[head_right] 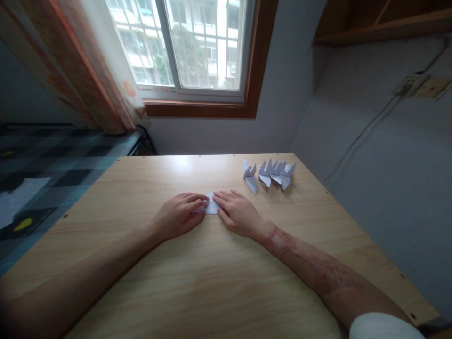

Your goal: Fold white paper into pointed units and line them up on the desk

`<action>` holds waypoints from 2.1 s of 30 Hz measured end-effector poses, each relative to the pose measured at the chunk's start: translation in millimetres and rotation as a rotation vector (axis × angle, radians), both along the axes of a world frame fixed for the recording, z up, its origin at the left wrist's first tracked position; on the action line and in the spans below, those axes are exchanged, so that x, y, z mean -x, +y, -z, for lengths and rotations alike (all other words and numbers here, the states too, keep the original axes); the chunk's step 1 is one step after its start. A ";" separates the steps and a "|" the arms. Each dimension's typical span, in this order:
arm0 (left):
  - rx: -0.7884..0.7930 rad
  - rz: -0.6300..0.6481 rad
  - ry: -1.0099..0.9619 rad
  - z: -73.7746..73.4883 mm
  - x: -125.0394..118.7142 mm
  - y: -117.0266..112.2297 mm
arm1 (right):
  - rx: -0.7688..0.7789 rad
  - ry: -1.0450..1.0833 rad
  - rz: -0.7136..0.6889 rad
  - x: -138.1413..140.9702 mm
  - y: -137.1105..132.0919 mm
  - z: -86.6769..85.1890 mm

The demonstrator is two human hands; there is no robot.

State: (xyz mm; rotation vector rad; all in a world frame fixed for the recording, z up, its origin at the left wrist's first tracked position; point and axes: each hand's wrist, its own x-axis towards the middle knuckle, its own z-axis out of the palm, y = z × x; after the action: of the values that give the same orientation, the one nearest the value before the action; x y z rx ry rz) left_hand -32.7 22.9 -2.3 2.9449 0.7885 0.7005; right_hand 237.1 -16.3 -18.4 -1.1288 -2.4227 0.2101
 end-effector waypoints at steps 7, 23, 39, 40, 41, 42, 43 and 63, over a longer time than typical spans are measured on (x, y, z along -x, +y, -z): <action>0.018 0.014 -0.024 -2.2 0.5 -1.3 | 0.081 -0.094 0.035 0.9 -5.4 0.2; -0.077 0.035 -0.041 -3.2 4.7 4.6 | -0.197 0.076 0.014 -11.0 8.1 4.9; 0.041 0.158 -0.127 -7.8 4.0 5.4 | -0.109 0.163 -0.095 -9.1 4.3 -4.2; 0.041 0.166 -0.131 -7.4 4.1 5.6 | -0.114 0.165 -0.097 -8.9 4.4 -4.0; 0.041 0.173 -0.129 -6.8 4.3 6.0 | -0.117 0.168 -0.099 -8.7 4.5 -3.7; 0.042 0.177 -0.127 -6.1 4.4 6.4 | -0.119 0.171 -0.100 -8.5 4.8 -3.2; 0.044 0.181 -0.123 -5.3 4.7 6.8 | -0.116 0.173 -0.100 -8.3 5.2 -2.6; 0.099 0.006 -0.065 -1.5 1.5 6.1 | -0.043 0.167 -0.052 -5.5 4.3 -1.0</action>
State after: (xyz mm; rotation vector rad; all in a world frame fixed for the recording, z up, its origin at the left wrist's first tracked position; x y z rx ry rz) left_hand -34.2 29.0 -0.8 2.8200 0.7856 0.7297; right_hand 242.6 -11.9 -17.4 -0.9893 -2.2989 0.2569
